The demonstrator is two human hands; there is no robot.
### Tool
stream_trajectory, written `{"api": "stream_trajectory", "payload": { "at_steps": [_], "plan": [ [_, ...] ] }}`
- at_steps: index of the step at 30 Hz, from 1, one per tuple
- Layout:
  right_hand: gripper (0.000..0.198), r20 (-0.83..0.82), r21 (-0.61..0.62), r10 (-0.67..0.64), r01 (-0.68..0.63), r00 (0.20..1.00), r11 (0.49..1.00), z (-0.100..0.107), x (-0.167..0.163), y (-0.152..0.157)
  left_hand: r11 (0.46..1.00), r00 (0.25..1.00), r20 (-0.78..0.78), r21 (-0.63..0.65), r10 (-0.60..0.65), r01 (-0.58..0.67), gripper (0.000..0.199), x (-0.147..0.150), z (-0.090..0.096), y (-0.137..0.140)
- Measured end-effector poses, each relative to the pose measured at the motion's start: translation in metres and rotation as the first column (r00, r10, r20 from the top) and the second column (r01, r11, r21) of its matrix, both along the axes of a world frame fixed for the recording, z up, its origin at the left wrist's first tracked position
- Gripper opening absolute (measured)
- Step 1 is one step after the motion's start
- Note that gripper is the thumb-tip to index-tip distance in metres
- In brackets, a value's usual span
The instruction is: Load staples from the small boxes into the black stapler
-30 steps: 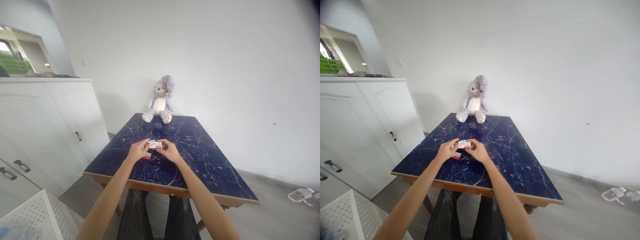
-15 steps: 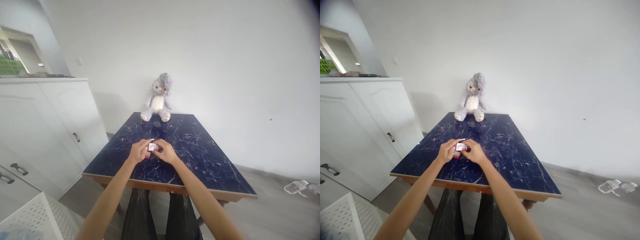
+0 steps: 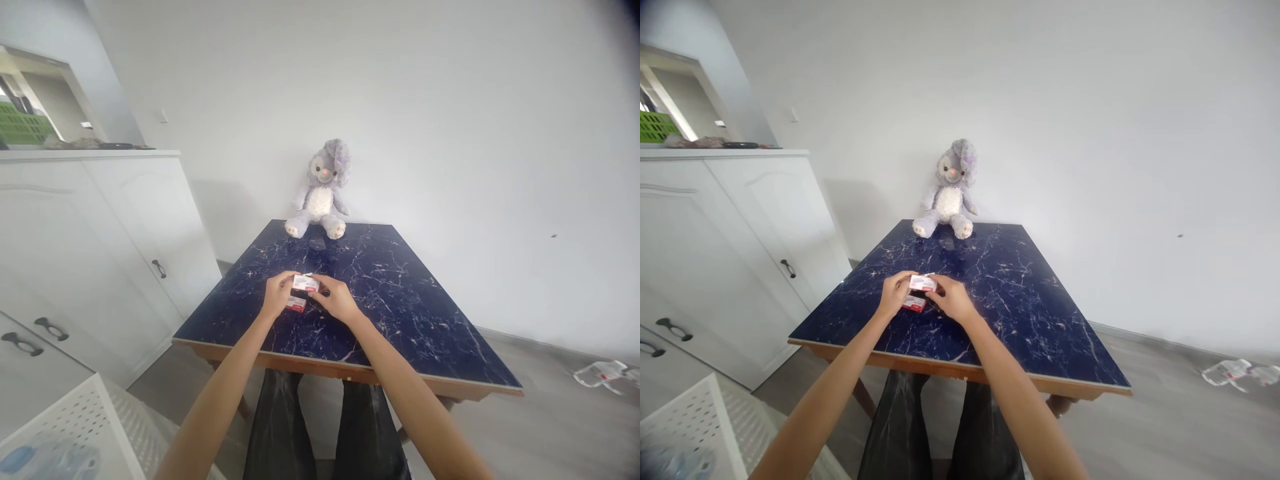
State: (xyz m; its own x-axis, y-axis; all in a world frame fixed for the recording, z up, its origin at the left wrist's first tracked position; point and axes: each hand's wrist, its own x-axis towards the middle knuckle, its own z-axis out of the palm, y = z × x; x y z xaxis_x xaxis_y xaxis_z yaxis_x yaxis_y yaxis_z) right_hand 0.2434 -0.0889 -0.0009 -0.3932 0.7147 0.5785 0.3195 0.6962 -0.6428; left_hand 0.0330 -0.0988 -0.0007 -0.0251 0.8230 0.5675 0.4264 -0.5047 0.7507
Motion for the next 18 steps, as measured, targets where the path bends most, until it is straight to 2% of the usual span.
{"api": "stream_trajectory", "payload": {
  "at_steps": [5,8,12,15,18],
  "plan": [
    [0.047,-0.017,-0.050,-0.034,0.033,0.999,0.998,0.002,0.000,0.000,0.987,0.979,0.200,-0.147,-0.036,0.066,0.028,-0.001,-0.001,0.009],
    [0.043,-0.031,-0.088,-0.060,0.057,0.998,0.994,0.004,0.001,0.000,0.986,0.959,0.280,-0.146,-0.042,0.086,0.026,-0.004,-0.003,0.015],
    [0.037,-0.065,-0.081,-0.109,0.104,0.992,0.991,0.007,0.004,0.000,0.987,0.924,0.383,-0.139,-0.017,0.076,0.031,-0.009,-0.007,0.020],
    [0.036,-0.082,-0.065,-0.104,0.099,0.991,0.993,0.006,0.006,0.001,0.978,0.940,0.339,-0.178,-0.046,0.112,0.042,-0.007,-0.009,0.018],
    [0.036,-0.074,-0.035,-0.067,0.064,0.995,0.997,0.004,0.005,0.002,0.972,0.977,0.192,-0.196,-0.090,0.129,0.045,-0.003,-0.009,0.011]
  ]
}}
